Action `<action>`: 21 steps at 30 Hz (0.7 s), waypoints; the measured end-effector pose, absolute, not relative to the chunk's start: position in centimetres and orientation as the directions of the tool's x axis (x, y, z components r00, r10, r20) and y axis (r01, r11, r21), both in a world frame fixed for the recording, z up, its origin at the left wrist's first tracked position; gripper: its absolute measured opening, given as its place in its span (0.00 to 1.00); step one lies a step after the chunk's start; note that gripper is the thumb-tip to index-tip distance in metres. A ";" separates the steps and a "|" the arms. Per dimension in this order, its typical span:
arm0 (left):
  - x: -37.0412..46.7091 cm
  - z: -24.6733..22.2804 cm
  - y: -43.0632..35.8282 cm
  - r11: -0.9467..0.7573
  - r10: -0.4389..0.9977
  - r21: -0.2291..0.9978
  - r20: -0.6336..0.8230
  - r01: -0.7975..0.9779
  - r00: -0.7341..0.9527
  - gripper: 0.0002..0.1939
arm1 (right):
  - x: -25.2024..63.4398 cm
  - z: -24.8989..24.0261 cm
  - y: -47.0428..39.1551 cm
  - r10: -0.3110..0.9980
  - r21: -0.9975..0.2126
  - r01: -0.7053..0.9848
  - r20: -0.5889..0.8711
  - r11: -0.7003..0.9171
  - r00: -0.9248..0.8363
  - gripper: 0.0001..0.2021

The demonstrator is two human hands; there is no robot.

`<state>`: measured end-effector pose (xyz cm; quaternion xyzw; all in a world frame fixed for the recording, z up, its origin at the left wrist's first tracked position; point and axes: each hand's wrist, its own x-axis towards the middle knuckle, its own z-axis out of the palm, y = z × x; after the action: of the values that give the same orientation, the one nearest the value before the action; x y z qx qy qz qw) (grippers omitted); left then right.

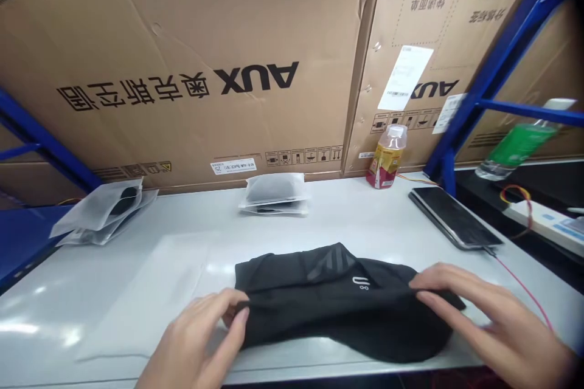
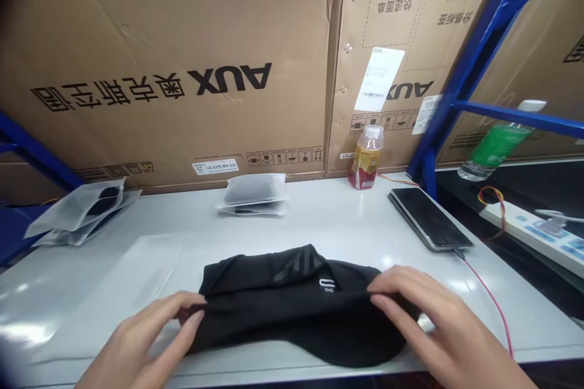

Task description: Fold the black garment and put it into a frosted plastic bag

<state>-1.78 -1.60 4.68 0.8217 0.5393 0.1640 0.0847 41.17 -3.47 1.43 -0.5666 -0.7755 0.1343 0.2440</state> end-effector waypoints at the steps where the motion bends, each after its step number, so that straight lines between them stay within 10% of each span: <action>1: -1.5 4.9 -1.0 -0.327 0.945 0.311 0.115 0.892 0.306 0.11 | 40.4 1.5 -2.6 0.952 -0.489 0.824 0.236 0.288 -0.193 0.10; 9: 2.6 5.2 -0.3 -0.524 0.742 -0.048 0.466 0.851 0.483 0.19 | 40.2 -1.4 -1.6 0.932 -0.373 0.915 0.363 0.152 -0.007 0.27; 17: 11.5 3.5 0.7 -0.681 0.732 0.265 0.263 0.683 0.628 0.20 | 41.8 0.6 -2.5 0.963 -0.474 0.880 0.223 -0.027 0.150 0.20; 21: 14.8 1.8 0.9 -0.603 0.797 0.313 0.277 0.733 0.537 0.17 | 37.4 4.4 -2.2 0.850 -0.432 0.898 0.439 -0.083 0.290 0.26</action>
<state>14.75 0.94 1.81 0.8730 0.4382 0.1987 0.0795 37.42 -2.19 4.38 -0.7350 -0.5947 -0.0368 0.3237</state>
